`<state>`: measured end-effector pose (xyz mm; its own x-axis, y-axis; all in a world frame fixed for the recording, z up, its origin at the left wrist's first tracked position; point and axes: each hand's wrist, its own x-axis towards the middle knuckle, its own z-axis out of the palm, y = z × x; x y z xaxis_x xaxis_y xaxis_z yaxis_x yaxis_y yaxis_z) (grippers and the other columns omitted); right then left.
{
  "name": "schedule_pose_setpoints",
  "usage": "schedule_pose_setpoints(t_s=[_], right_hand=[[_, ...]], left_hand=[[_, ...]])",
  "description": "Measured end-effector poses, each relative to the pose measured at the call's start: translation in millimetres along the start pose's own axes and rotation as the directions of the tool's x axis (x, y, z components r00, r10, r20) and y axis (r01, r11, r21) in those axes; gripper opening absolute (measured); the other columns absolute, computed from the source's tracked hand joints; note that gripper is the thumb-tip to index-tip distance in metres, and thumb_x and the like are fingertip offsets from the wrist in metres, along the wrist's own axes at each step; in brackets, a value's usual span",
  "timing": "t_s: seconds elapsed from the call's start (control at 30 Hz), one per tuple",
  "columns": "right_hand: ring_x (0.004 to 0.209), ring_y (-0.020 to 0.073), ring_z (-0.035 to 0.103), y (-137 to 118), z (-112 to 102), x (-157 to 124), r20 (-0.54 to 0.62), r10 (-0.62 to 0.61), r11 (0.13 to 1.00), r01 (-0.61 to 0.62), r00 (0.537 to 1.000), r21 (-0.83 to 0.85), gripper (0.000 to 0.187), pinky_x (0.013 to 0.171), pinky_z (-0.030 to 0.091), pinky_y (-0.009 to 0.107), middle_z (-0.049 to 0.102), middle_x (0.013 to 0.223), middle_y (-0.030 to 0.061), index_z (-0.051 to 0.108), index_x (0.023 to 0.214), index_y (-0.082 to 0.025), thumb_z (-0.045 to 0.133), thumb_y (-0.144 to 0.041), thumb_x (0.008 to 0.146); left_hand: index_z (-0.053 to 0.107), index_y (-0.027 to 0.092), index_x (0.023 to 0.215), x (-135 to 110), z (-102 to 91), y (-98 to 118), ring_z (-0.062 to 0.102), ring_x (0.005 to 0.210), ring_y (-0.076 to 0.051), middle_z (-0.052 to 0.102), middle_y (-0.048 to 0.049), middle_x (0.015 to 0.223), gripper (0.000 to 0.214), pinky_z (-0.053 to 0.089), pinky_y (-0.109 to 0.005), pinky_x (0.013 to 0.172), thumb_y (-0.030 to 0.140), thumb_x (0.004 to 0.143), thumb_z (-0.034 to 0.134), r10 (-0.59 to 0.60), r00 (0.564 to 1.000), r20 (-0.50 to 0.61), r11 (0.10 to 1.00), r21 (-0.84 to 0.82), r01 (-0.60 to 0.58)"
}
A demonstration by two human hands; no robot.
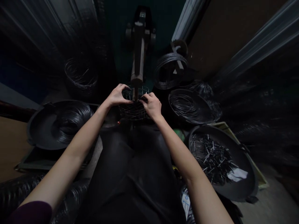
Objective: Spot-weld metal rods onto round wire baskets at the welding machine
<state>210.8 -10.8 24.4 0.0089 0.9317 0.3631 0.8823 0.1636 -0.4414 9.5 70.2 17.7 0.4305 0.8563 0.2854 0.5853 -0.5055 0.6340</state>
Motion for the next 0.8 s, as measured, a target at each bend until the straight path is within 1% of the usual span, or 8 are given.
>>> schedule_pose_setpoints(t_s=[0.13, 0.23, 0.33, 0.4, 0.53, 0.63, 0.73, 0.8], right_hand=[[0.076, 0.0169, 0.056, 0.8, -15.1, -6.6, -0.053, 0.1, 0.993, -0.097, 0.994, 0.062, 0.019, 0.072, 0.045, 0.029, 0.061, 0.088, 0.0059, 0.07, 0.089, -0.019, 0.06, -0.035, 0.089], [0.088, 0.0195, 0.06, 8.3, -41.6, -47.8, -0.023, 0.178, 0.96, -0.168, 0.984, 0.226, 0.036, 0.084, 0.047, 0.032, 0.064, 0.095, 0.0077, 0.068, 0.093, -0.021, 0.04, -0.042, 0.098], [0.097, 0.0213, 0.063, 26.7, -58.5, -109.7, 0.197, 0.225, 0.913, -0.277, 0.954, 0.299, 0.046, 0.09, 0.049, 0.035, 0.068, 0.102, 0.0068, 0.069, 0.098, -0.025, 0.032, -0.053, 0.098], [0.092, 0.0229, 0.066, 45.4, -56.1, -151.1, 0.387, 0.219, 0.908, -0.332, 0.896, 0.256, 0.045, 0.085, 0.053, 0.038, 0.071, 0.096, 0.0061, 0.07, 0.097, -0.026, 0.037, -0.057, 0.094], [0.082, 0.026, 0.07, 78.8, -37.0, -200.6, 0.561, 0.134, 0.899, -0.338, 0.817, 0.278, 0.036, 0.076, 0.058, 0.042, 0.074, 0.09, 0.0064, 0.072, 0.088, -0.027, 0.053, -0.057, 0.084], [0.06, 0.0213, 0.067, 70.4, -36.8, -191.2, 0.571, 0.182, 0.834, -0.433, 0.801, 0.342, 0.036, 0.058, 0.057, 0.036, 0.072, 0.075, 0.0038, 0.072, 0.101, -0.025, 0.06, -0.053, 0.081], [0.041, 0.0128, 0.053, 30.0, -48.4, -150.5, 0.545, 0.185, 0.762, -0.47, 0.817, 0.446, 0.052, 0.043, 0.047, 0.026, 0.061, 0.058, -0.0033, 0.066, 0.121, -0.021, 0.07, -0.049, 0.077], [0.041, 0.0096, 0.05, 0.9, -52.8, -118.0, 0.561, 0.108, 0.751, -0.437, 0.821, 0.495, 0.049, 0.042, 0.042, 0.023, 0.063, 0.062, -0.0023, 0.069, 0.115, -0.019, 0.072, -0.049, 0.076]], left_hand=[[0.057, 0.017, 0.12, -3.0, 0.5, -12.2, 0.055, 0.119, -0.032, 0.056, -0.0126, 0.123, 0.08, 0.042, -0.05, 0.108, 0.05, 0.054, 0.088, 0.04, 0.999, -0.026, 0.996, -0.083, -0.042], [0.038, 0.018, 0.138, -27.6, 9.9, -38.1, 0.043, 0.135, -0.033, 0.043, -0.019, 0.142, 0.106, 0.037, -0.05, 0.113, 0.056, 0.052, 0.087, 0.02, 0.997, -0.075, 0.976, -0.214, -0.035], [0.024, 0.018, 0.142, -55.9, 24.6, -63.1, 0.044, 0.137, -0.033, 0.043, -0.0249, 0.142, 0.116, 0.041, -0.05, 0.108, 0.056, 0.053, 0.087, -0.064, 0.997, -0.053, 0.949, -0.311, 0.044], [0.02, 0.019, 0.141, -68.4, 31.7, -70.9, 0.049, 0.133, -0.031, 0.047, -0.0245, 0.138, 0.112, 0.045, -0.048, 0.104, 0.054, 0.056, 0.085, -0.116, 0.991, -0.071, 0.936, -0.341, 0.085], [0.025, 0.022, 0.136, -81.1, 24.6, -61.3, 0.051, 0.13, -0.026, 0.048, -0.0191, 0.137, 0.101, 0.046, -0.043, 0.104, 0.047, 0.058, 0.085, -0.143, 0.981, -0.135, 0.918, -0.388, 0.08], [0.037, 0.023, 0.13, -92.9, 6.1, -38.5, 0.054, 0.124, -0.025, 0.051, -0.0133, 0.132, 0.088, 0.045, -0.041, 0.105, 0.041, 0.058, 0.085, -0.034, 0.992, -0.122, 0.942, -0.336, -0.009], [0.048, 0.023, 0.123, -104.2, -6.4, -9.5, 0.052, 0.123, -0.028, 0.053, -0.0105, 0.128, 0.076, 0.042, -0.044, 0.108, 0.031, 0.058, 0.085, 0.127, 0.991, -0.052, 0.982, -0.138, -0.133], [0.052, 0.022, 0.122, -108.1, -6.9, 8.7, 0.05, 0.123, -0.031, 0.052, -0.0115, 0.129, 0.073, 0.041, -0.048, 0.108, 0.028, 0.057, 0.084, 0.183, 0.983, 0.01, 0.983, 0.001, -0.183]])
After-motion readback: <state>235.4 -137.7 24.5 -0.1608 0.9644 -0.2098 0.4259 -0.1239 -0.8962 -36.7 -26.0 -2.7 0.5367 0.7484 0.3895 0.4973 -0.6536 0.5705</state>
